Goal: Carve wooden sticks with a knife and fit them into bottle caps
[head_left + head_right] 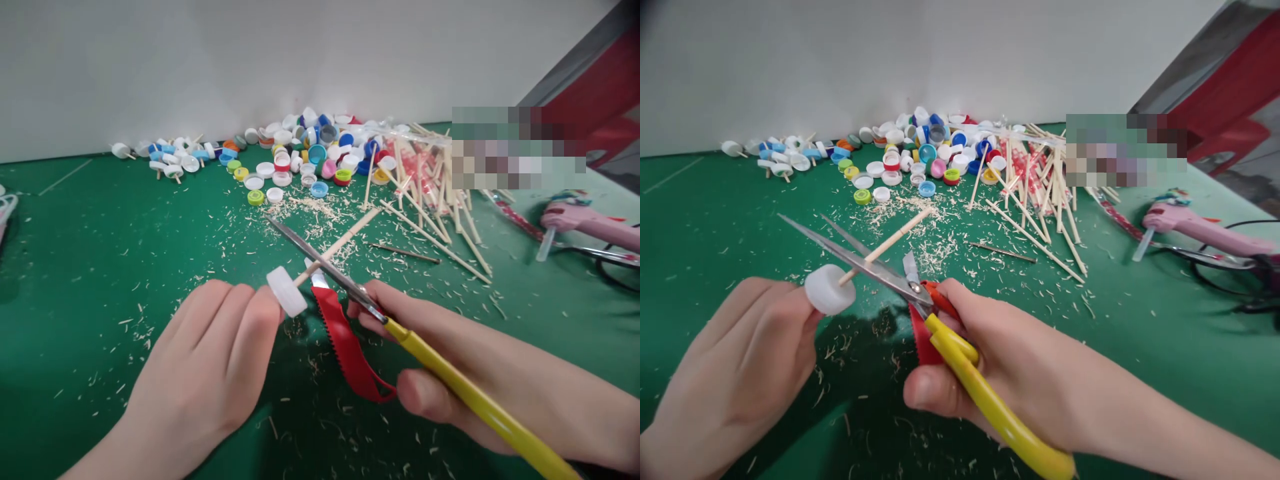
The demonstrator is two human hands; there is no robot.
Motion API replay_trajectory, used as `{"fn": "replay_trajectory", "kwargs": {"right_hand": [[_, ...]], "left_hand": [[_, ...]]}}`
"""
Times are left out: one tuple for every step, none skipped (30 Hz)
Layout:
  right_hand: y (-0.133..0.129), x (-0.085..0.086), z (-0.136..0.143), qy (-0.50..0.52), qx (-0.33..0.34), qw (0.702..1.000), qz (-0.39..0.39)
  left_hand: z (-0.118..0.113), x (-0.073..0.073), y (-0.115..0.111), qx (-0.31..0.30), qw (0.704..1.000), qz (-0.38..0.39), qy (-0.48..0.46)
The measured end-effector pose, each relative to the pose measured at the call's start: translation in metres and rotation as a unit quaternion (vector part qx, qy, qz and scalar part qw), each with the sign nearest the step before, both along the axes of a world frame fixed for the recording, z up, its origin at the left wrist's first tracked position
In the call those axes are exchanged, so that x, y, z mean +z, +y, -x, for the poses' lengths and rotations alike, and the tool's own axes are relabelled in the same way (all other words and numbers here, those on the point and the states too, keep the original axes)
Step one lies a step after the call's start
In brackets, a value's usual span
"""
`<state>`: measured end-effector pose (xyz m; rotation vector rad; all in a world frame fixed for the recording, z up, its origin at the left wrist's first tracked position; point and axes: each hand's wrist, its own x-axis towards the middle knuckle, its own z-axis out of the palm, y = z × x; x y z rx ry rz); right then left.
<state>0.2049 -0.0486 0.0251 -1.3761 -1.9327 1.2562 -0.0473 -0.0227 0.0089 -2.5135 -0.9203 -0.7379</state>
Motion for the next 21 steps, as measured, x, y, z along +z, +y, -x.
{"fn": "replay_trajectory", "kwargs": {"right_hand": [[0.0003,-0.0019,0.0001,0.004,0.000,1.000,0.001],[0.0007,-0.0037,0.0006,0.007,0.003,1.000,0.005],[0.0012,-0.0052,0.0014,0.009,0.008,1.000,0.008],[0.0019,-0.0062,0.0024,0.013,0.015,1.000,0.011],[0.0027,-0.0067,0.0035,0.015,0.025,0.999,0.014],[0.0036,-0.0067,0.0047,0.017,0.034,0.999,0.015],[0.0044,-0.0064,0.0058,0.018,0.039,0.999,0.013],[0.0051,-0.0059,0.0067,0.017,0.041,0.999,0.010],[0.0056,-0.0054,0.0075,0.016,0.043,0.999,0.010],[0.0059,-0.0048,0.0080,0.014,0.046,0.999,0.015],[0.0060,-0.0044,0.0082,0.013,0.048,0.999,0.021],[0.0057,-0.0042,0.0082,0.012,0.049,0.998,0.026],[0.0052,-0.0040,0.0080,0.011,0.050,0.998,0.032],[0.0045,-0.0038,0.0076,0.008,0.047,0.998,0.034],[0.0035,-0.0035,0.0071,0.006,0.044,0.998,0.033],[0.0023,-0.0029,0.0066,0.004,0.041,0.999,0.032],[0.0010,-0.0020,0.0061,0.005,0.038,0.999,0.031],[-0.0002,-0.0009,0.0058,0.008,0.033,0.999,0.030],[-0.0013,0.0005,0.0057,0.011,0.029,0.999,0.028],[-0.0021,0.0018,0.0059,0.011,0.024,0.999,0.021],[-0.0025,0.0029,0.0063,0.006,0.019,1.000,0.009]], "left_hand": [[-0.0006,0.0000,-0.0006,-0.003,1.000,0.005,-0.001],[-0.0014,0.0000,-0.0012,-0.005,1.000,0.007,-0.003],[-0.0021,0.0000,-0.0018,-0.003,1.000,0.009,-0.006],[-0.0029,-0.0001,-0.0024,-0.003,1.000,0.010,-0.008],[-0.0036,-0.0002,-0.0029,-0.002,1.000,0.011,-0.011],[-0.0043,-0.0002,-0.0034,0.001,1.000,0.012,-0.016],[-0.0050,-0.0002,-0.0038,0.003,1.000,0.013,-0.018],[-0.0056,-0.0001,-0.0041,0.006,1.000,0.010,-0.017],[-0.0062,0.0000,-0.0043,0.012,1.000,0.006,-0.015],[-0.0068,0.0002,-0.0044,0.019,1.000,-0.001,-0.010],[-0.0071,0.0006,-0.0044,0.026,1.000,-0.009,-0.004],[-0.0073,0.0009,-0.0042,0.030,0.999,-0.016,0.003],[-0.0073,0.0013,-0.0037,0.031,0.999,-0.022,0.008],[-0.0069,0.0017,-0.0032,0.028,0.999,-0.025,0.010],[-0.0063,0.0021,-0.0025,0.024,0.999,-0.025,0.012],[-0.0055,0.0023,-0.0019,0.019,1.000,-0.022,0.008],[-0.0046,0.0024,-0.0015,0.016,1.000,-0.016,-0.001],[-0.0036,0.0023,-0.0014,0.012,1.000,-0.002,-0.012],[-0.0027,0.0020,-0.0018,0.008,1.000,0.017,-0.024],[-0.0021,0.0015,-0.0027,0.003,0.999,0.039,-0.037],[-0.0017,0.0009,-0.0041,-0.001,0.997,0.065,-0.048]]}}
